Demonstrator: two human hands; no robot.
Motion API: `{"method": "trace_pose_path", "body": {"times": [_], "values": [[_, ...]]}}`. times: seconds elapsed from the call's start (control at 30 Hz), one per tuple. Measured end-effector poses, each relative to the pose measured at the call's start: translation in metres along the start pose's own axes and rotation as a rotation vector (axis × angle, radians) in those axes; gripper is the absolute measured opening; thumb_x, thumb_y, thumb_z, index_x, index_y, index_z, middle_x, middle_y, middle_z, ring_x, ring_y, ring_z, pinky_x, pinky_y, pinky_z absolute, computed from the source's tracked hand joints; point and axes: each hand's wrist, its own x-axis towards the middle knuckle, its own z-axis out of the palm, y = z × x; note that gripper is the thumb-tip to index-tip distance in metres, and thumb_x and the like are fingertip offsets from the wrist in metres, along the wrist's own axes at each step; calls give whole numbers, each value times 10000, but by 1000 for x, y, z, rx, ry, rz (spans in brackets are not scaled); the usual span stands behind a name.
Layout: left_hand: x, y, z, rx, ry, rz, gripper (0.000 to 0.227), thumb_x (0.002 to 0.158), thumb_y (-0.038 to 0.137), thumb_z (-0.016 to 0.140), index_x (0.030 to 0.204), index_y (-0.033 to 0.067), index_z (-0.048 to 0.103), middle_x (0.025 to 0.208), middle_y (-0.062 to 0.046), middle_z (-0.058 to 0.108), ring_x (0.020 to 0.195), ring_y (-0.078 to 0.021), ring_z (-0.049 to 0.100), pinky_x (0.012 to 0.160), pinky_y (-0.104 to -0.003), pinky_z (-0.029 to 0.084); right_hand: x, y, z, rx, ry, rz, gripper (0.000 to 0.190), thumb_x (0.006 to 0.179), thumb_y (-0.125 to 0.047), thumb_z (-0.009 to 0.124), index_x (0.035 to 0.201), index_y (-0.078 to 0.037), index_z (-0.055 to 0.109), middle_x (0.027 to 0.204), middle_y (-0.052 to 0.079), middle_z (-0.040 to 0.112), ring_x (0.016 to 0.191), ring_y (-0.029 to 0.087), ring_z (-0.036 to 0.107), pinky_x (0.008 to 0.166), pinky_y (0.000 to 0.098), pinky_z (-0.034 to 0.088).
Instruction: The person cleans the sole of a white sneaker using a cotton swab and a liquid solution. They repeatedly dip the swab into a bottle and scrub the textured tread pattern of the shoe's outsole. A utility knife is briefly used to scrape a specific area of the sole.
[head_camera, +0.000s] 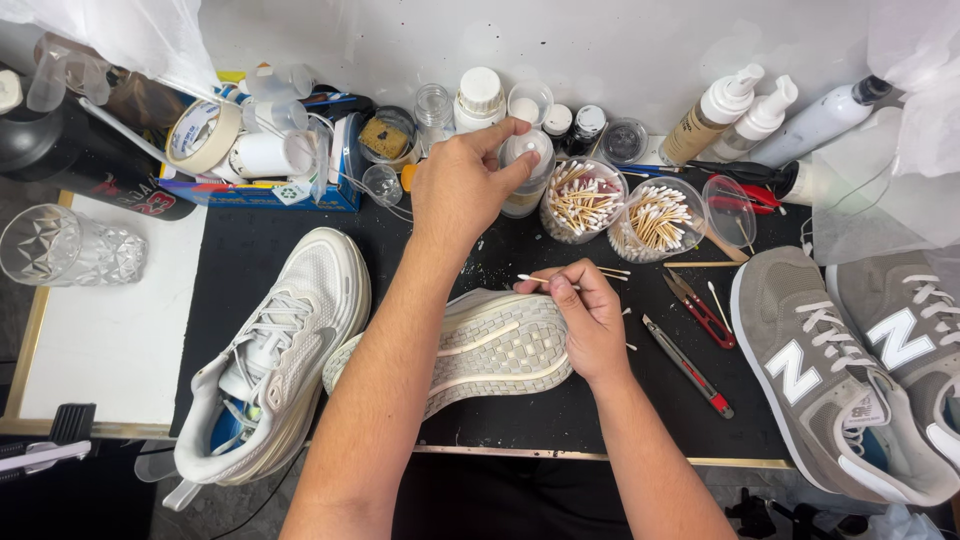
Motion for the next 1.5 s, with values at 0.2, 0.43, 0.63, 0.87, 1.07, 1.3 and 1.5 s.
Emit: {"method": "trace_pose_path", "body": {"times": [0.2, 0.43, 0.63, 0.87, 1.07, 1.3, 1.5], "values": [[3, -2, 2, 34, 0, -2, 392, 809, 458, 786, 1165, 294, 785, 601, 35, 650, 552, -145, 660, 525, -367, 492, 4, -1, 0, -16, 10, 34, 166, 1088, -152, 532, 994, -19, 561, 1042, 166, 732, 997, 197, 720, 874, 353, 603], [1, 1, -1, 5, -11, -35, 384, 809, 460, 784, 1162, 310, 788, 598, 6, 654, 550, -174, 676, 532, -375, 507, 4, -2, 1, 8, 11, 43, 179, 1092, -156, 522, 979, -21, 552, 1040, 171, 738, 988, 191, 723, 862, 345, 608], [2, -1, 0, 42, 5, -16, 387, 803, 472, 791, 1160, 324, 787, 612, 33, 656, 558, -149, 667, 522, -371, 512, 5, -1, 0, -63, 18, 25, 179, 1104, -149, 519, 995, -12, 561, 1034, 176, 736, 988, 186, 714, 880, 336, 594], [1, -1, -2, 17, -42, -60, 401, 796, 480, 791, 1168, 334, 779, 631, 10, 679, 580, -169, 697, 540, -373, 519, 4, -1, 1, -45, 26, 39, 174, 1088, -152, 525, 976, -22, 553, 1030, 163, 739, 976, 180, 720, 861, 332, 602], [1, 2, -1, 38, -6, -27, 385, 807, 460, 792, 1166, 322, 783, 647, 6, 699, 608, -188, 714, 554, -385, 521, 3, -1, 1, -44, 21, 37, 179, 1094, -157, 528, 971, -27, 549, 1029, 162, 741, 970, 171, 722, 857, 321, 598], [3, 5, -3, 96, 41, 39, 356, 801, 440, 798, 1125, 293, 795, 651, -1, 711, 627, -209, 729, 562, -400, 557, 3, 0, 1, -30, 35, 48, 170, 1088, -150, 525, 978, -24, 557, 1020, 164, 750, 942, 164, 719, 835, 320, 599], [7, 9, -6, 201, 13, 73, 338, 790, 454, 796, 1094, 306, 807, 633, -36, 728, 658, -271, 732, 591, -425, 558, 1, 0, 1, -42, 36, 20, 171, 1092, -144, 525, 974, -23, 549, 1021, 162, 747, 948, 160, 723, 841, 312, 603]]}}
